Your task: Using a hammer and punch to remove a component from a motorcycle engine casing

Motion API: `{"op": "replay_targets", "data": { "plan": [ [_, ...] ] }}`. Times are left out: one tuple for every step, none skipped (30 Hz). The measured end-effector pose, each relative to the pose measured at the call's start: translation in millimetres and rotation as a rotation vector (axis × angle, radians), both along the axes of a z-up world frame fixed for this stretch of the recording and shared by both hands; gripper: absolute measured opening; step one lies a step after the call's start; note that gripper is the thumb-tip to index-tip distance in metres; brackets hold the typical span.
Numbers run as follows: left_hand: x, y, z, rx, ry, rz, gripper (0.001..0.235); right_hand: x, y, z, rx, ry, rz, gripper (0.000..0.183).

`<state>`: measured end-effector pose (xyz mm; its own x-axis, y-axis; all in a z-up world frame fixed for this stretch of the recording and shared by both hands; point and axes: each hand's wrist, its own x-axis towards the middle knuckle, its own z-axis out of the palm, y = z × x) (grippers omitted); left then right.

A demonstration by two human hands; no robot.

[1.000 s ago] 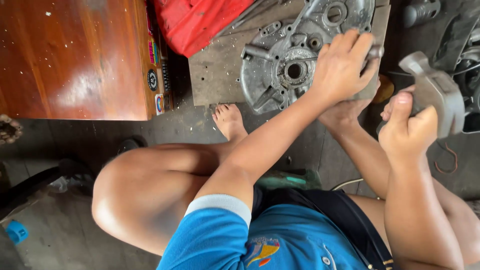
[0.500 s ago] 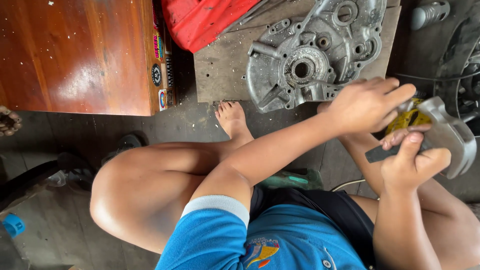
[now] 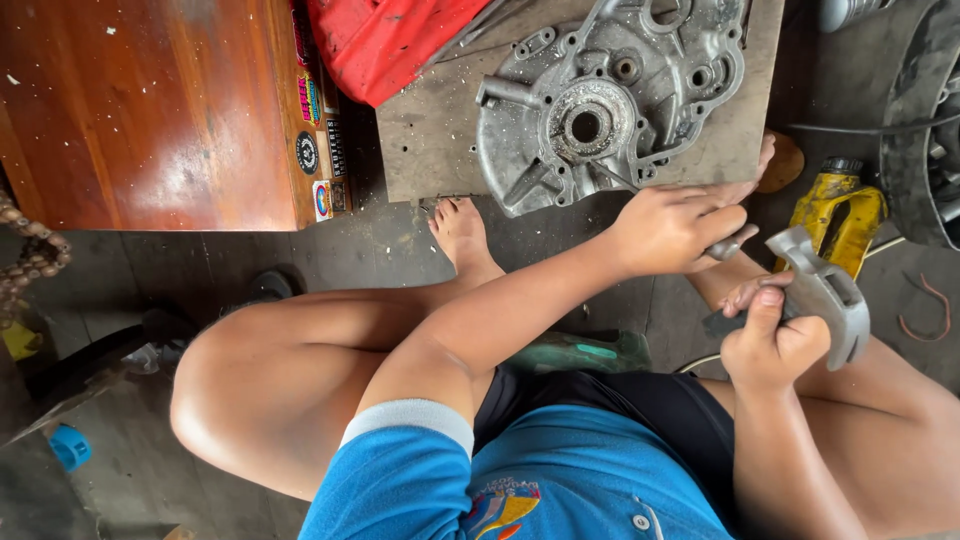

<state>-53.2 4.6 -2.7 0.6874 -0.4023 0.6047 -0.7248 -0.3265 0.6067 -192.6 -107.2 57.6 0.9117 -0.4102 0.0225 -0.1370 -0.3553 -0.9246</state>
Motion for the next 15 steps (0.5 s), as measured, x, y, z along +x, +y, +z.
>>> {"op": "replay_targets", "data": {
  "plan": [
    [0.6, 2.7, 4.3, -0.022, -0.027, -0.012, 0.024, -4.8, -3.3, -5.1, 0.014, 0.006, 0.016, 0.049],
    [1.9, 5.6, 8.7, -0.044, -0.056, -0.023, 0.026, -8.8, -6.5, -10.3, 0.029, 0.011, 0.032, 0.043],
    [1.7, 7.8, 9.4, -0.040, -0.058, -0.023, 0.026, -12.6, -7.9, -12.4, 0.033, 0.009, 0.032, 0.043],
    [2.5, 10.5, 9.9, -0.029, -0.070, -0.047, 0.024, -15.3, -8.7, -15.4, 0.030, 0.017, 0.045, 0.042],
    [3.5, 13.3, 10.4, -0.017, -0.081, -0.070, 0.021, -18.0, -9.5, -18.6, 0.026, 0.024, 0.058, 0.041],
    [4.3, 14.5, 8.3, -0.014, -0.083, -0.072, 0.021, -18.5, -9.4, -18.7, 0.030, 0.022, 0.056, 0.041],
    [5.2, 15.8, 5.9, -0.003, -0.089, -0.054, 0.021, -18.8, -9.1, -19.1, 0.025, 0.040, 0.066, 0.040],
    [5.9, 16.7, 3.5, 0.006, -0.096, -0.037, 0.020, -19.4, -9.3, -19.4, 0.017, 0.058, 0.076, 0.040],
    [6.6, 19.6, 2.7, 0.008, -0.098, -0.039, 0.020, -17.8, -8.1, -17.5, 0.019, 0.056, 0.074, 0.040],
    [7.4, 21.7, 2.0, 0.008, -0.101, -0.029, 0.022, -16.0, -7.5, -14.9, 0.038, 0.022, 0.095, 0.037],
    [8.5, 24.2, 1.2, 0.009, -0.103, -0.020, 0.023, -14.0, -6.6, -12.4, 0.058, -0.011, 0.117, 0.034],
    [7.9, 24.5, -0.7, 0.007, -0.104, -0.020, 0.023, -15.2, -7.3, -13.3, 0.056, -0.012, 0.117, 0.034],
    [7.4, 25.1, -2.8, 0.016, -0.113, -0.020, 0.024, -16.2, -7.9, -14.3, 0.054, 0.003, 0.110, 0.032],
    [5.8, 26.2, -4.8, 0.026, -0.118, -0.020, 0.024, -18.0, -8.0, -14.8, 0.054, 0.022, 0.104, 0.031],
    [2.5, 25.0, -14.1, 0.026, -0.116, -0.020, 0.024, -20.8, -8.9, -17.1, 0.054, 0.025, 0.105, 0.031]
  ]
}}
